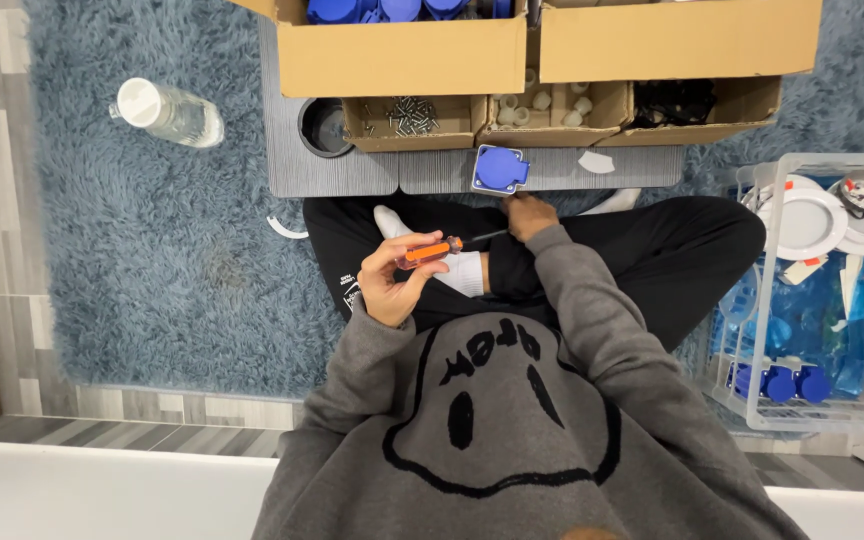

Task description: Assembling small blue electrical components using a screwdriver

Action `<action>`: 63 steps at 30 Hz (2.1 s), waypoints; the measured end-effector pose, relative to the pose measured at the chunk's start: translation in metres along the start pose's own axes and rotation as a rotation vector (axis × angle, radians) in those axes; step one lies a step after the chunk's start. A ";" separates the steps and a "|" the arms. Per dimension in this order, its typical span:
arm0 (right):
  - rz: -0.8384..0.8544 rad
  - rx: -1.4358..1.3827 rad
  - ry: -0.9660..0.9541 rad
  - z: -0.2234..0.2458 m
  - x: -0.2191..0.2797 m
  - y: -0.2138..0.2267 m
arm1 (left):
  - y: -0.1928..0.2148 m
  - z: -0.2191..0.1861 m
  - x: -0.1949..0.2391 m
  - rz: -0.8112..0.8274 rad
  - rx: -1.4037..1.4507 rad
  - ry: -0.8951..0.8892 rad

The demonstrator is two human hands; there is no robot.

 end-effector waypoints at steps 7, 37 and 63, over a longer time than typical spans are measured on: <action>-0.941 0.348 -0.176 -0.035 -0.001 -0.046 | 0.017 0.000 0.016 0.037 -0.131 0.291; -0.176 0.303 0.038 -0.021 0.053 -0.025 | 0.029 0.009 0.028 0.126 -0.028 -0.020; -0.756 0.393 0.324 0.021 0.147 -0.030 | -0.050 0.126 0.012 0.245 -0.265 0.122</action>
Point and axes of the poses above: each hand's wrist, its own x-axis away from the middle knuckle, its own y-axis out of the back of the hand, z = x × y, the point moved 3 cm from there along -x, towards the middle knuckle, and after that the axes turned 14 degrees about z, right-handed, at the moved point
